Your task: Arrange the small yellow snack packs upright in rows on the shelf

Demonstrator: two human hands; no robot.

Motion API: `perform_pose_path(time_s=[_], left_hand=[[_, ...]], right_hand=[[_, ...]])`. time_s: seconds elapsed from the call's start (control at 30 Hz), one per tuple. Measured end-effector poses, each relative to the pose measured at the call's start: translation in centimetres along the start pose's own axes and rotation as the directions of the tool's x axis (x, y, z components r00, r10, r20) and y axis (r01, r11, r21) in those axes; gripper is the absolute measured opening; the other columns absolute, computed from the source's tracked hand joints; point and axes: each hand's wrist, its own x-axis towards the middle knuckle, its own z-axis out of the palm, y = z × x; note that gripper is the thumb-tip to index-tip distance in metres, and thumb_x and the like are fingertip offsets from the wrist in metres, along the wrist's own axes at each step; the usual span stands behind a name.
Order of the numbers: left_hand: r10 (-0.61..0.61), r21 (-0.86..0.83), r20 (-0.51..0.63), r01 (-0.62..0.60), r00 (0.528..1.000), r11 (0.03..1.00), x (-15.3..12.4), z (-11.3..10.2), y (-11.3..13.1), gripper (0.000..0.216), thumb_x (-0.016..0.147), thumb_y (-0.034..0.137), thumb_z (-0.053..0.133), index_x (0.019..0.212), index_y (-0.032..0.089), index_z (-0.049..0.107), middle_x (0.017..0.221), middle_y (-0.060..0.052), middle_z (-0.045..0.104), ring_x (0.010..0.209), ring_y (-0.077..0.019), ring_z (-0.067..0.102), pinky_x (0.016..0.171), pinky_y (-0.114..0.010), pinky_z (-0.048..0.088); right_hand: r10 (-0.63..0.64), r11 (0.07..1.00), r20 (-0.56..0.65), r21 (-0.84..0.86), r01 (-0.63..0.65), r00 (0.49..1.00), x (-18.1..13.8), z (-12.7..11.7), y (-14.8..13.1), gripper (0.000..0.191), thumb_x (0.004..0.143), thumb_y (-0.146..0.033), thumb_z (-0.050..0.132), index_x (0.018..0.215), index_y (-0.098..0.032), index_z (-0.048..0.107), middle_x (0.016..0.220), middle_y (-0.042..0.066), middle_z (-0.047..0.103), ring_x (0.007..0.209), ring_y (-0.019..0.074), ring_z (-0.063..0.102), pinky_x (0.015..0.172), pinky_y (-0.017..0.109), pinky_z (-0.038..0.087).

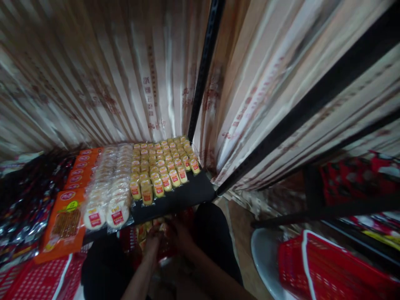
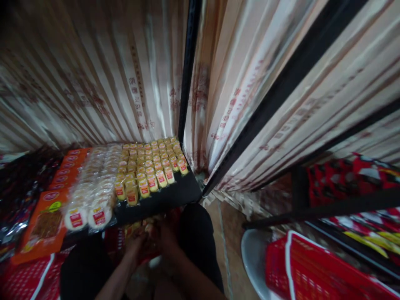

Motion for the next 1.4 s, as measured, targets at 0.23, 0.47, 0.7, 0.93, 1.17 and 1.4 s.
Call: perform_pose_path(time_s=[0.23, 0.47, 0.7, 0.93, 1.17, 1.4], left_hand=[[0.396, 0.164, 0.117, -0.411, 0.911, 0.897, -4.6, 1.0, 2.9, 0.037, 0.053, 0.040, 0.065, 0.080, 0.017, 0.058, 0.058, 0.004, 0.055, 0.056, -0.0138, 0.056, 0.057, -0.026, 0.046], [0.634, 0.290, 0.207, -0.665, 0.745, 0.688, -6.7, 5.4, 9.0, 0.031, 0.065, 0.035, 0.053, 0.091, 0.018, 0.057, 0.074, -0.002, 0.063, 0.067, -0.0159, 0.060, 0.068, -0.029, 0.048], [0.766, 0.381, 0.295, -0.805, 0.571, 0.454, -4.9, 11.4, 14.7, 0.027, 0.072, 0.024, 0.049, 0.097, 0.018, 0.056, 0.081, -0.003, 0.063, 0.071, -0.0146, 0.060, 0.073, -0.030, 0.048], [0.806, 0.607, 0.310, -0.757, 0.504, 0.240, -2.3, 14.4, 18.5, 0.027, 0.076, 0.022, 0.045, 0.099, 0.015, 0.055, 0.084, -0.005, 0.064, 0.077, -0.0153, 0.059, 0.076, -0.028, 0.045], [0.826, 0.720, 0.317, -0.685, 0.466, 0.111, -1.3, 15.5, 19.4, 0.027, 0.075, 0.022, 0.048, 0.099, 0.017, 0.059, 0.092, -0.005, 0.066, 0.089, -0.0176, 0.057, 0.082, -0.028, 0.042], [0.805, 0.755, 0.267, -0.634, 0.529, 0.166, -1.1, 15.8, 19.9, 0.028, 0.075, 0.024, 0.048, 0.100, 0.017, 0.059, 0.087, -0.005, 0.066, 0.088, -0.0175, 0.057, 0.076, -0.026, 0.042]], right_hand=[[-0.058, 0.994, -0.030, -0.096, 0.055, 0.998, -3.9, -4.9, -3.5, 0.030, 0.080, -0.023, 0.045, 0.104, -0.014, 0.060, 0.098, 0.011, 0.067, 0.089, 0.0209, 0.062, 0.080, 0.031, 0.047], [-0.258, 0.960, -0.294, -0.183, 0.211, 0.920, -1.8, -8.6, -3.7, 0.039, 0.074, -0.023, 0.057, 0.112, -0.017, 0.056, 0.103, 0.009, 0.062, 0.097, 0.0198, 0.058, 0.087, 0.029, 0.046], [-0.323, 0.936, -0.540, -0.303, 0.178, 0.777, 4.0, -12.2, -2.9, 0.047, 0.076, -0.017, 0.051, 0.123, -0.018, 0.048, 0.101, 0.009, 0.060, 0.093, 0.0220, 0.054, 0.085, 0.040, 0.047], [-0.222, 0.972, -0.666, -0.209, 0.107, 0.712, 8.7, -13.6, -1.3, 0.043, 0.086, -0.022, 0.036, 0.127, -0.013, 0.045, 0.120, 0.013, 0.055, 0.113, 0.0215, 0.049, 0.096, 0.040, 0.041], [-0.250, 0.934, -0.629, -0.358, 0.010, 0.736, 12.0, -14.7, -0.9, 0.054, 0.077, -0.010, 0.039, 0.131, -0.011, 0.041, 0.131, 0.013, 0.047, 0.123, 0.0227, 0.039, 0.103, 0.040, 0.032], [-0.235, 0.925, -0.627, -0.380, -0.028, 0.742, 12.4, -15.1, -0.8, 0.050, 0.080, -0.014, 0.042, 0.130, -0.015, 0.042, 0.118, 0.013, 0.057, 0.110, 0.0232, 0.049, 0.095, 0.038, 0.039]])
